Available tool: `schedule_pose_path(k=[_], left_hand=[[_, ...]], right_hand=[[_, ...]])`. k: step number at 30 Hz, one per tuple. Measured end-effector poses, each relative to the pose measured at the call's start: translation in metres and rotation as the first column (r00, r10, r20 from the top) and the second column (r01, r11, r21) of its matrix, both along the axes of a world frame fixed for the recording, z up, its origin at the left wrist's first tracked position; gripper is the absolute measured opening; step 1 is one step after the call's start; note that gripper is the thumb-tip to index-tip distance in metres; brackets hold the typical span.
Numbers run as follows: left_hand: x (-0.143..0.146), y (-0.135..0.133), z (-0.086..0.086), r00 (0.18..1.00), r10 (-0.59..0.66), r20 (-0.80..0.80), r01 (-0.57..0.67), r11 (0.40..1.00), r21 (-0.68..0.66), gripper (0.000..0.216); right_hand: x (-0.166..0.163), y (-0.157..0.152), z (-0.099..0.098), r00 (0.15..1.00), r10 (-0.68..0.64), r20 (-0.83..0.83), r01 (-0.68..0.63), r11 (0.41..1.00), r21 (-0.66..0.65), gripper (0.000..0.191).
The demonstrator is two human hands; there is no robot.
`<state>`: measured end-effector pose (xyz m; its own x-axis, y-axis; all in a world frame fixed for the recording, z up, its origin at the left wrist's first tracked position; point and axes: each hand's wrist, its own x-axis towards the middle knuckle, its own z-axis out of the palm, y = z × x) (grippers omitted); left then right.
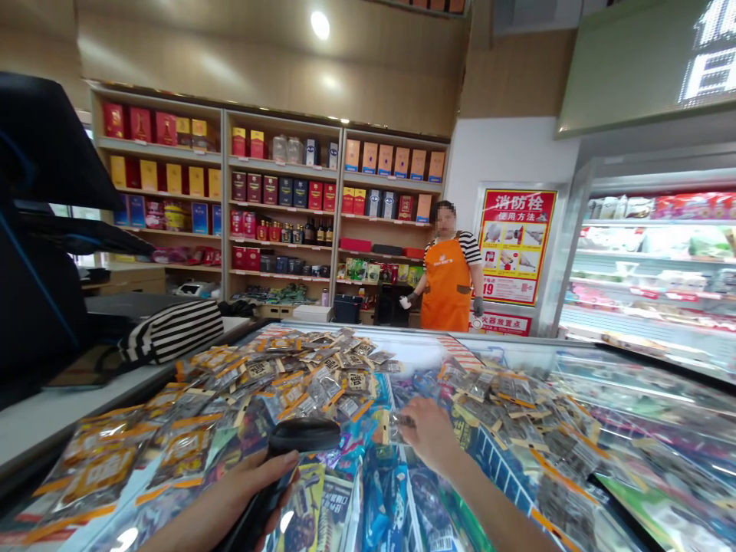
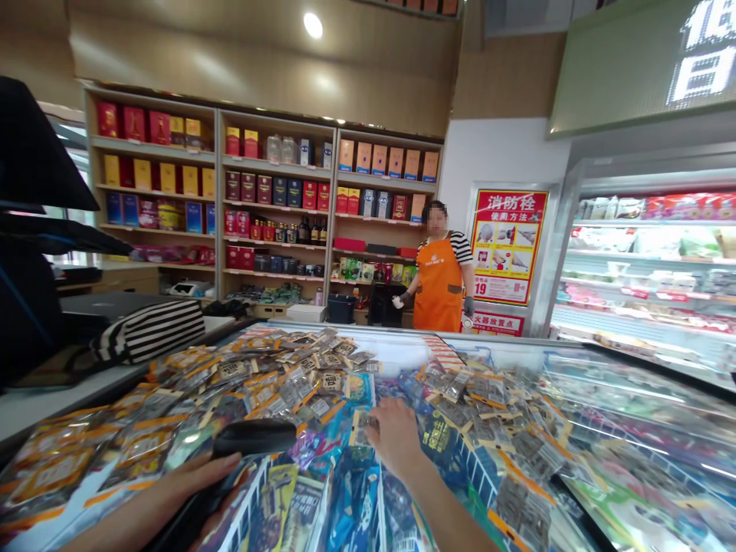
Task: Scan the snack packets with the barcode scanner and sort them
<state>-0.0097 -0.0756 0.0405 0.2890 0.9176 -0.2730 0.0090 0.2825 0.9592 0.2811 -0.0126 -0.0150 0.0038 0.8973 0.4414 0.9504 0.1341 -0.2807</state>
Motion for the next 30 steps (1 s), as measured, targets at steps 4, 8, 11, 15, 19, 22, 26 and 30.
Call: schedule_pose_path(k=[4,8,11,15,19,22,26,30], left_hand=[[-0.001,-0.005,0.005,0.998,0.048,-0.036,-0.049,0.998,-0.038,0.035],[-0.001,-0.006,0.008,0.996,0.083,-0.027,-0.085,0.995,-0.059,0.034],[0.0,-0.005,0.006,0.997,0.078,-0.004,-0.079,0.996,-0.04,0.033],[0.003,-0.005,0.003,0.999,0.04,0.015,-0.04,0.999,0.001,0.033],[0.003,-0.006,0.003,1.0,0.004,-0.004,-0.004,1.0,0.013,0.034],[0.004,-0.006,0.003,1.0,0.002,-0.022,-0.002,1.0,-0.015,0.035],[0.01,-0.008,0.002,0.998,-0.054,-0.025,0.053,0.998,-0.037,0.034],[0.022,-0.009,0.001,0.987,-0.159,0.009,0.159,0.987,-0.02,0.033]], right_hand=[[0.004,-0.002,-0.01,0.998,0.058,0.022,-0.056,0.995,-0.088,0.032],[0.018,-0.001,-0.012,0.963,-0.268,0.036,0.269,0.962,-0.044,0.043],[0.022,0.001,-0.017,0.936,-0.346,0.056,0.35,0.932,-0.096,0.051],[0.023,0.011,-0.019,0.936,-0.265,-0.232,0.236,0.961,-0.145,0.038],[0.022,0.016,-0.003,0.813,-0.109,-0.572,0.143,0.99,0.014,0.044],[0.021,0.016,0.009,0.8,-0.044,-0.599,0.188,0.966,0.179,0.061],[0.023,0.017,0.014,0.685,0.04,-0.727,0.11,0.981,0.158,0.074],[0.027,0.019,0.011,0.534,0.112,-0.838,0.066,0.983,0.174,0.053]])
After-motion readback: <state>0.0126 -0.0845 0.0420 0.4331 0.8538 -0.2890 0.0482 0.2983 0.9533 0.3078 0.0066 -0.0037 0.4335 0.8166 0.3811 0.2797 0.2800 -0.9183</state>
